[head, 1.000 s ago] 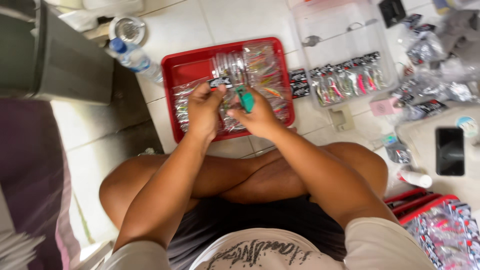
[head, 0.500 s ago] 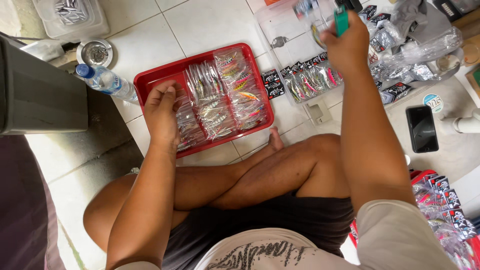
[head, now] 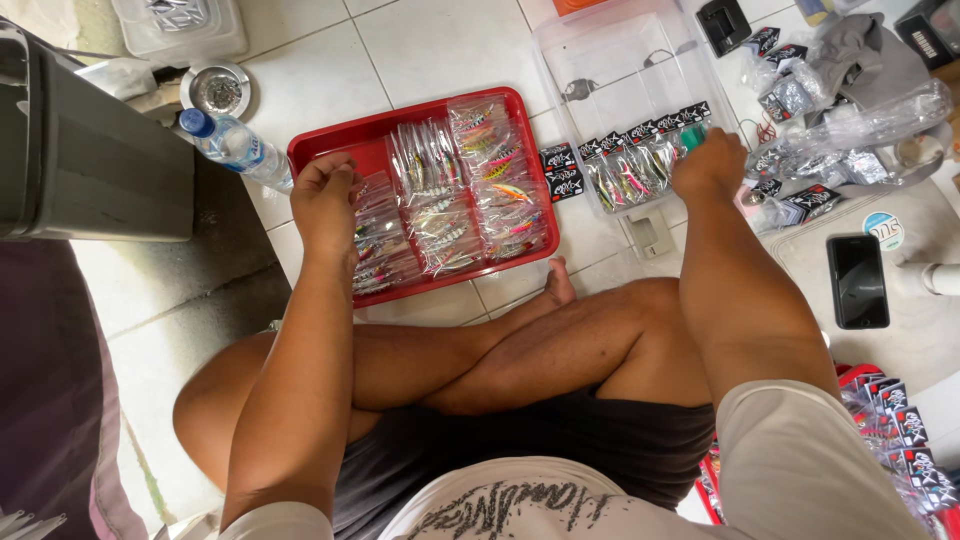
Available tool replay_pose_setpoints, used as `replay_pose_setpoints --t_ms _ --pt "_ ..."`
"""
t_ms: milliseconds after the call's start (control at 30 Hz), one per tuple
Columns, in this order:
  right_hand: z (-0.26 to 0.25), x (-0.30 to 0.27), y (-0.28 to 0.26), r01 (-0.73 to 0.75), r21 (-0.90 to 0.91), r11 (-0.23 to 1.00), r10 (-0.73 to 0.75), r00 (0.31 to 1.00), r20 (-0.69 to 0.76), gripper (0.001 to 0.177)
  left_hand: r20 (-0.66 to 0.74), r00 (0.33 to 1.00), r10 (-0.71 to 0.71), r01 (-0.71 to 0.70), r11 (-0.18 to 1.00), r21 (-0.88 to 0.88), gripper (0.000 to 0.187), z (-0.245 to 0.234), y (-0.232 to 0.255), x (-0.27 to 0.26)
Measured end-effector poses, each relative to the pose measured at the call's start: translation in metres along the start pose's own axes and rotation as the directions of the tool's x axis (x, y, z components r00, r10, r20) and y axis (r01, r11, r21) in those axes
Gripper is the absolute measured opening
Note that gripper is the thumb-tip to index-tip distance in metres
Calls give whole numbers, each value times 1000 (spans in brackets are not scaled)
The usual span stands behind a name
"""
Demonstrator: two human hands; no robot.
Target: The person places individual fishing lures into small plastic packets and then arranges the packets into a red tray.
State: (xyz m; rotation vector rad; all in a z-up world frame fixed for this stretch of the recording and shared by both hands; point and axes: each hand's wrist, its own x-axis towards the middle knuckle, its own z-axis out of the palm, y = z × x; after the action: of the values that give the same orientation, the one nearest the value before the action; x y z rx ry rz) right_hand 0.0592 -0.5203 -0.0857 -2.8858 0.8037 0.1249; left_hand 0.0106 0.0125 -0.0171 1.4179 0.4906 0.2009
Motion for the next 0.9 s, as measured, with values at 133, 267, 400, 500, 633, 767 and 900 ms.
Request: replay_pose_setpoints --t_ms 133,267,400,500,633,767,900 --pt "-25 -39 -64 240 164 957 -235 971 -51 35 -30 999 33 -33 999 14 16 -1 15 3" --pt "-16 -59 -109 645 152 749 -648 761 -40 21 -161 979 125 -81 963 256 13 -17 -20 40" --pt "27 -53 -131 821 48 568 -818 570 -76 15 -185 965 187 -37 794 607 8 -36 -61 60" --pt "45 -42 -123 835 35 549 -833 550 -57 19 -45 993 110 -40 667 744 15 -28 -82 53" --pt "56 -25 -114 816 85 571 -810 577 -100 23 96 993 -64 -74 291 954 41 -22 -82 39" --pt "39 -27 -118 736 325 594 -713 669 -210 16 211 954 -215 -174 180 968 63 -15 -60 23" --pt "5 -43 -136 721 491 489 -660 674 -332 15 207 967 -149 -201 55 978 64 -9 -63 23"
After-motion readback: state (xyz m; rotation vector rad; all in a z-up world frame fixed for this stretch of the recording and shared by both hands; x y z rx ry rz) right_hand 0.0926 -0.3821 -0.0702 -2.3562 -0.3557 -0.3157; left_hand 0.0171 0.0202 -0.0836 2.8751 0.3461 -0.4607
